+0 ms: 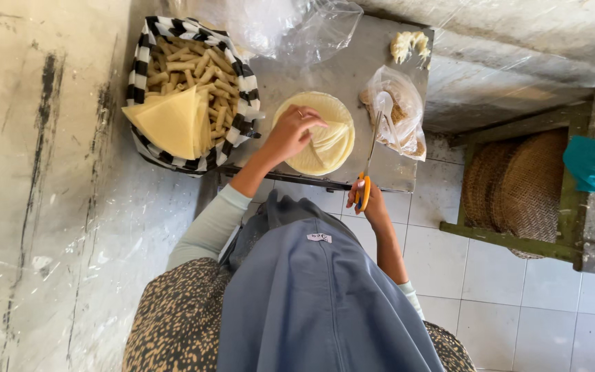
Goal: The person uses scissors to cut circular sheets of dough into triangular segments and places them into a striped basket.
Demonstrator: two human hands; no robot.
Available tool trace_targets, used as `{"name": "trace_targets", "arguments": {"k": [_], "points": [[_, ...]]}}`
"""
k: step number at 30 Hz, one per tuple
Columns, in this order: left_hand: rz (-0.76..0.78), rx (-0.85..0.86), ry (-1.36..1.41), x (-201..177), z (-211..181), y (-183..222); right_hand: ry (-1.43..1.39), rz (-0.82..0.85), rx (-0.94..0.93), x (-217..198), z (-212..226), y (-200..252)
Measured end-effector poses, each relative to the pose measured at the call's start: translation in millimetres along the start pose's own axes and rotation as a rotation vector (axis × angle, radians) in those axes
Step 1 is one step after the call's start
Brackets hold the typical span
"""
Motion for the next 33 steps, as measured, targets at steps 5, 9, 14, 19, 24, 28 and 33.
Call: {"name": "trace_targets", "arguments": {"k": [5, 9, 14, 19, 24, 28, 33], "points": [[0.124, -0.287, 0.09, 53, 55, 8, 0.005, -0.032, -0.037, -7, -6, 11], [0.139, -0.316, 0.115, 62, 78, 10, 0.019, -0.052, -0.037, -10, -14, 16], [0.127, -0.219, 0.028, 55, 79, 3, -0.006, -0.059, -0.009, -13, -19, 16], [0.057, -0.211, 0.031, 54, 88, -5, -0.069, -0.049, -0.01, -14, -23, 12], [-0.093, -0.463, 0.094, 73, 97, -8, -0.049, -0.033, -0.021, -11, -22, 6], [-0.019, -0.763, 0.283, 82, 111, -10, -0.047, -0.034, -0.013, -10, -22, 3], [0.235, -0.506, 0.154, 83, 126, -13, -0.044, -0.041, 0.001, -11, -21, 0]]}}
Point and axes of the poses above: each hand's wrist, its own y-axis away from the middle knuckle, its own x-axis out of the palm, z = x × y, the point moved 1 cm from there along -y, towards the middle knuckle, and after that the axes turned 6 degrees about y, right-handed, at the moved point
